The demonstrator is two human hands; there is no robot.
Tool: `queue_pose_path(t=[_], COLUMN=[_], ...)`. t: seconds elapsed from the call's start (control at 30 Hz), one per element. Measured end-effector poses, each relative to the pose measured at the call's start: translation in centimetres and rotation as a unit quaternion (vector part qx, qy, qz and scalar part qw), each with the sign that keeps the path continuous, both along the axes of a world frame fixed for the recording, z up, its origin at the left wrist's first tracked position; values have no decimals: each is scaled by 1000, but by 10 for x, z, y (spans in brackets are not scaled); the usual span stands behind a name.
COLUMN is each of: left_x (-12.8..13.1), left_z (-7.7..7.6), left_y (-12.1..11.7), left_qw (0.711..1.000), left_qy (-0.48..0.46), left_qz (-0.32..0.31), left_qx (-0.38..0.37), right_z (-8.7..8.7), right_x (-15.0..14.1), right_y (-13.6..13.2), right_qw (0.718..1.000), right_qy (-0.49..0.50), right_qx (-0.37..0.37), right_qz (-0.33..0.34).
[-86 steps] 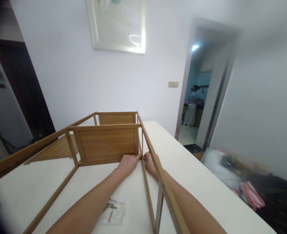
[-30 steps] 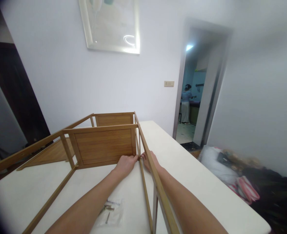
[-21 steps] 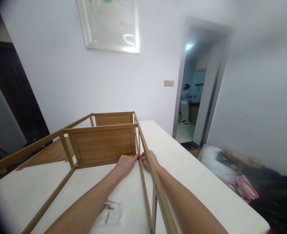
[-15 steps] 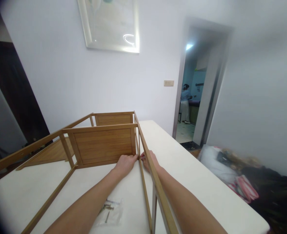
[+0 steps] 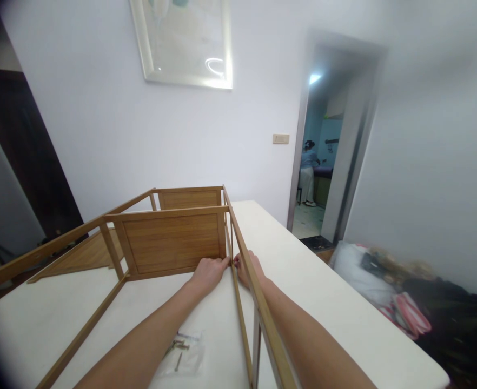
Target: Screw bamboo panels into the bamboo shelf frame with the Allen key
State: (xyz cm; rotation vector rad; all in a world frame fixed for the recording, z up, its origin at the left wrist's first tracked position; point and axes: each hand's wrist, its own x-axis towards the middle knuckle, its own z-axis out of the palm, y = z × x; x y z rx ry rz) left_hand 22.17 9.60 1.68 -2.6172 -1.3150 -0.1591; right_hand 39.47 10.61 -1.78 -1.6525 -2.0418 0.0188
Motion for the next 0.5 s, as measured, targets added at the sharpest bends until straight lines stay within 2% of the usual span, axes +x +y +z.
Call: queue_pose_path(t=[0.27,0.5], left_x=[0,-2], left_z=[-2,-3], left_y=[2,4], left_qw=[1000,999], left_qy=[-15,-35], left_qz=[7,3], left_qx=[-4,-1], right_z=[2,4], right_x=[-4,-2], right_y=[-4,-5], right_qw=[999,1000], right_qy=[-35,-23], right_qx=[4,7], right_qz=[-11,-1])
